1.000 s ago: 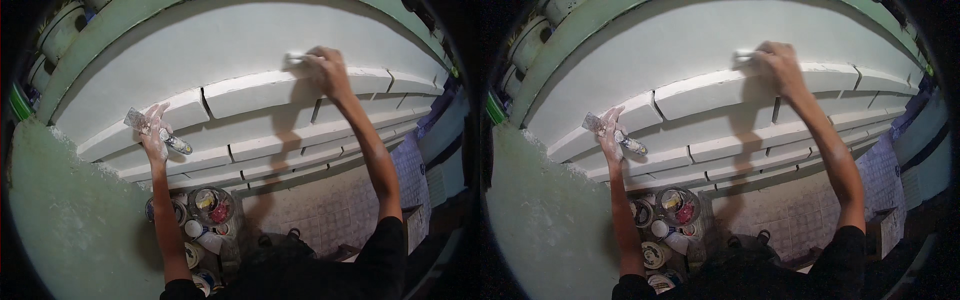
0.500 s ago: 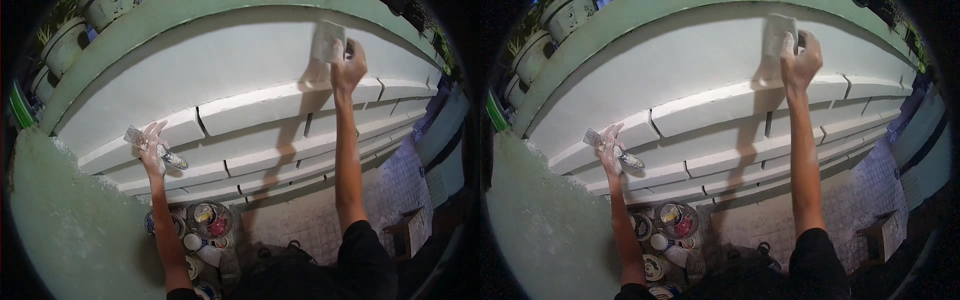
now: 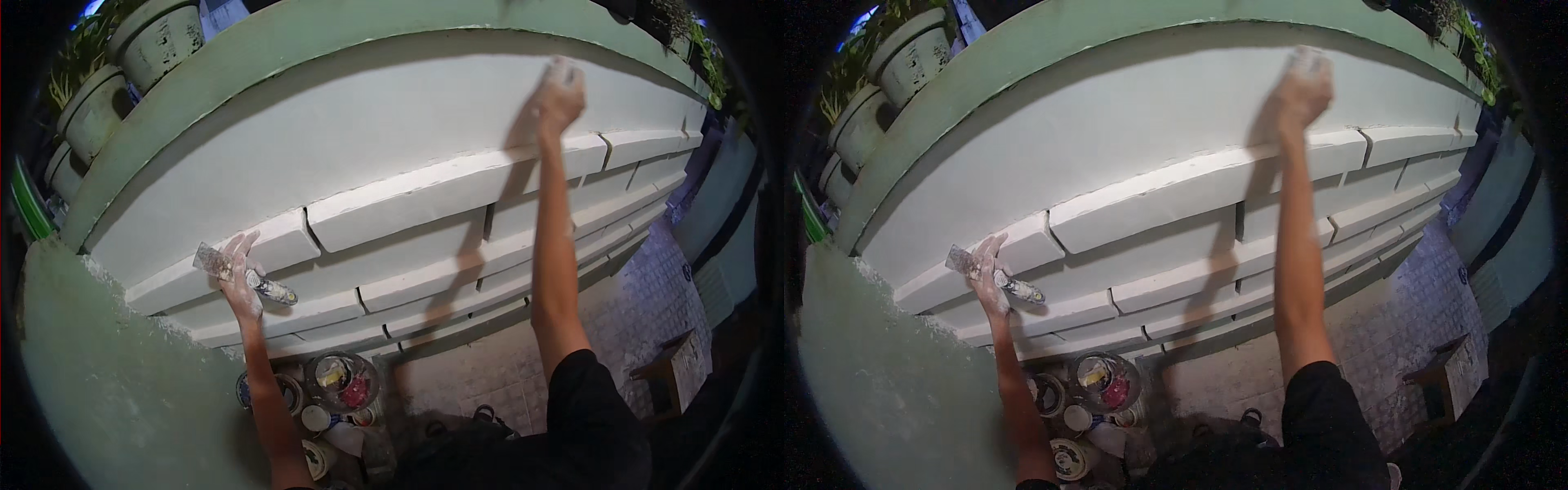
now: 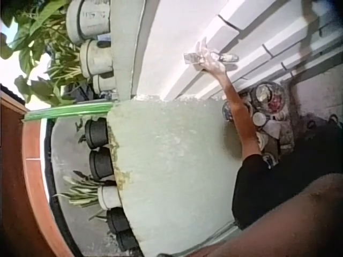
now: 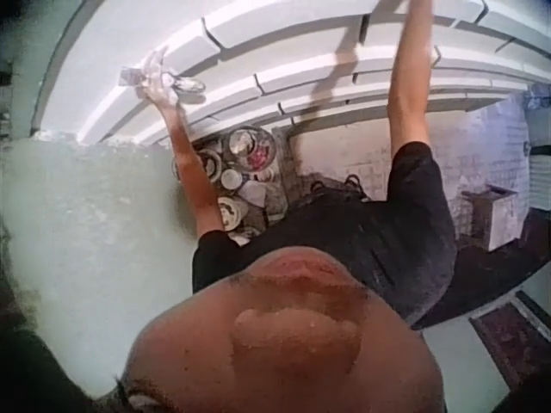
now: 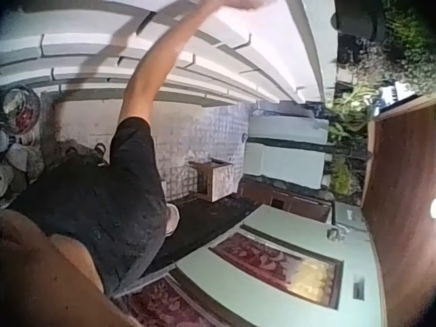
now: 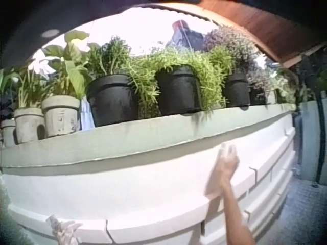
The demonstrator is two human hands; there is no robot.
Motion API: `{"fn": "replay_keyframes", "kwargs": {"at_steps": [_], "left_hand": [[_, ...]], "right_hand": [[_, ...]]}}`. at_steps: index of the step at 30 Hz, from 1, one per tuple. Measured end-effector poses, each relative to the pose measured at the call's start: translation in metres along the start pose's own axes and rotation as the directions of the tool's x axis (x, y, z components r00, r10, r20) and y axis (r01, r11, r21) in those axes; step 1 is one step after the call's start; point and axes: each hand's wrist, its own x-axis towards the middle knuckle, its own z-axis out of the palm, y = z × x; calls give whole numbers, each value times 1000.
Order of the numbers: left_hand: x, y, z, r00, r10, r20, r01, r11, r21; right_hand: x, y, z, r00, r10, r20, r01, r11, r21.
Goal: Applying white putty or plaster to a grooved concrete wall using a metal scraper.
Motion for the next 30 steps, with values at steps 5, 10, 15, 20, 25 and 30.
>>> {"fn": "replay_keyframes", "kwargs": {"at_steps": [5,10,15,20,25,30], "left_hand": [[-1,0,-8,999,48,1,-47,989,140],[-2,5,-7,999,17,50,-22,995,94],[0,-1,5,999,36,20,-37,997,66],[-4,2,-12,999,39,-13,-37,994,106],[-1,-6,-7,1000,18,-1,-18,1000,23],[6,-20,-11,995,104,3,-103,981,166]], "right_hand": [[-103,-40,38,820,-557,128,547,830,109],[-15,28,21,662,-723,195,720,687,98],[20,34,5,982,-187,22,188,972,-143],[-108,-38,10,436,-761,481,741,607,288],[56,80,3,863,-492,115,494,869,9],[-41,52,51,832,-547,94,524,830,190]]}}
